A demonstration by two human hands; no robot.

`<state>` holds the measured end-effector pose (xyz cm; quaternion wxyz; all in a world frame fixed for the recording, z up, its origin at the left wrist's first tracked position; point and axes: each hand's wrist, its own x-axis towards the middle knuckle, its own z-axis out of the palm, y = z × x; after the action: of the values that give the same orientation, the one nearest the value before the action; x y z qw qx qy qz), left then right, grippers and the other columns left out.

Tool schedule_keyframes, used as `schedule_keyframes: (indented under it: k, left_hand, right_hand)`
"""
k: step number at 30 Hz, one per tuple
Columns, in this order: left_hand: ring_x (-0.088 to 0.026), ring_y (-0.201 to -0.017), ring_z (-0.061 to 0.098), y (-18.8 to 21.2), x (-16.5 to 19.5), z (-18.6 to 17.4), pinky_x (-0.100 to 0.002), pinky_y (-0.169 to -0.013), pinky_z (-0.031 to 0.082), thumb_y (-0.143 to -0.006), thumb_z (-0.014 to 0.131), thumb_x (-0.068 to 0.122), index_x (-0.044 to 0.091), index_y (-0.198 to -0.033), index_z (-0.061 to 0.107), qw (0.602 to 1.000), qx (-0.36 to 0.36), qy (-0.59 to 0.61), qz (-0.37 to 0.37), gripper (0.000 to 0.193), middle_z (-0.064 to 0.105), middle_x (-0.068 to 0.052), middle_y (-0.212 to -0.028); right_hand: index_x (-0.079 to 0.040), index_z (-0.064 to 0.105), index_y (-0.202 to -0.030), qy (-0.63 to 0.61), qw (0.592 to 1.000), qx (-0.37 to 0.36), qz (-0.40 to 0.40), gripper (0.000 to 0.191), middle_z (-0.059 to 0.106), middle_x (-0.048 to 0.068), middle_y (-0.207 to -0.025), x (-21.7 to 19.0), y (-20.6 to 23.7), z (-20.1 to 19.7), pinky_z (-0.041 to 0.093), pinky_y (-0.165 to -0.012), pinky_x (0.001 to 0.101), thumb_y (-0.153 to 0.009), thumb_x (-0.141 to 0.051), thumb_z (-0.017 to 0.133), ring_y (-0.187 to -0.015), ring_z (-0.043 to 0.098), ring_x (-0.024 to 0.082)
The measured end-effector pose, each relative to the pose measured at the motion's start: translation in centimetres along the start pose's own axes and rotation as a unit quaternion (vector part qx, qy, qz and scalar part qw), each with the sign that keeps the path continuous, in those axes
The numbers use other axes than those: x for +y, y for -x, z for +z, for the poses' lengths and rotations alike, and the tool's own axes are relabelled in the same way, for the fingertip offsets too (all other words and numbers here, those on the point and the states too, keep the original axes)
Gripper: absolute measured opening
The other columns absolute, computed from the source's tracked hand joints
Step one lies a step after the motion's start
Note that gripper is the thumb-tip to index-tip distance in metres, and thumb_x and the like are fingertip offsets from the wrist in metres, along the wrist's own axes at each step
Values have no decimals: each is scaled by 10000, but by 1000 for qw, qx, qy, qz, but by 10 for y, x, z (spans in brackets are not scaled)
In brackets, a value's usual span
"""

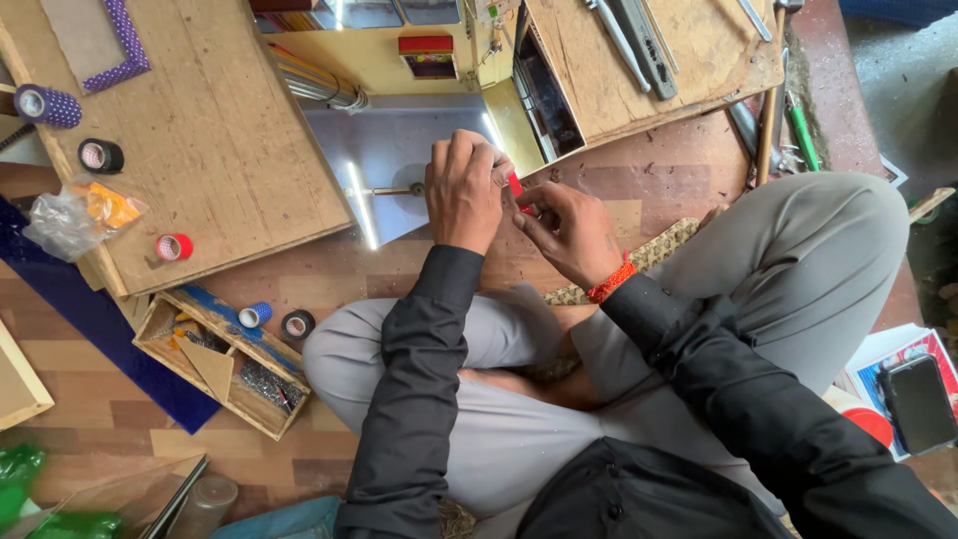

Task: The person applies red tape to the edges of a mirror, creating a decorative border. They tear off pieces of tape and carefully place them along the mirror's perimeter, forming a pattern.

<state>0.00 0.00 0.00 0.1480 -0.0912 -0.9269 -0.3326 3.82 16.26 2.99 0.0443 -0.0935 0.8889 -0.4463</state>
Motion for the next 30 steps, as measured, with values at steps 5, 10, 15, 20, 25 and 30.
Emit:
schedule_keyframes:
  k: [5,10,15,20,25,30]
  left_hand:
    - [-280,-1027,552,-3,6,-1,-444,-881,461,-878,770,193,111,-885,623,1000,1,-10,0,169,567,-14,-1038]
    - [-281,-1002,561,-11,10,-4,-438,-857,477,-838,795,205,136,-998,626,1000,1,-26,-11,242,570,-24,-1011]
    - [-289,-948,558,-22,14,-10,-441,-841,481,-830,832,164,154,-1169,620,998,-26,-4,-52,401,551,-34,-958]
    - [-304,-960,534,-28,17,-20,-448,-841,461,-762,856,183,133,-1244,616,997,-64,31,-36,542,523,-65,-978]
    - [-308,-986,514,-35,19,-27,-434,-901,451,-715,834,129,134,-1215,653,997,-54,47,-23,532,522,-74,-1027]
    - [-309,-980,512,-49,14,-21,-426,-900,446,-702,786,77,145,-1161,673,997,-45,36,-46,479,520,-64,-1011]
  right_hand:
    - [-29,721,-1058,-16,999,4,30,195,651,121,-783,0,0,-5,490,-600,337,-931,-171,762,-618,595,217]
    - [-4,680,-1051,-71,995,14,64,200,731,83,-829,6,-7,1,519,-616,297,-945,-165,734,-650,659,149]
    - [6,674,-1061,-142,982,13,121,189,724,61,-732,17,-13,8,506,-589,260,-954,-144,712,-625,644,78]
    - [2,705,-999,-196,972,11,132,146,710,22,-716,26,-19,11,501,-587,229,-981,-143,692,-636,636,36]
    - [13,700,-956,-191,971,11,140,143,680,18,-692,30,-29,10,471,-557,237,-968,-130,692,-608,591,37]
    - [15,696,-960,-203,971,17,126,146,672,9,-694,34,-42,13,482,-566,228,-972,-130,685,-615,592,27]
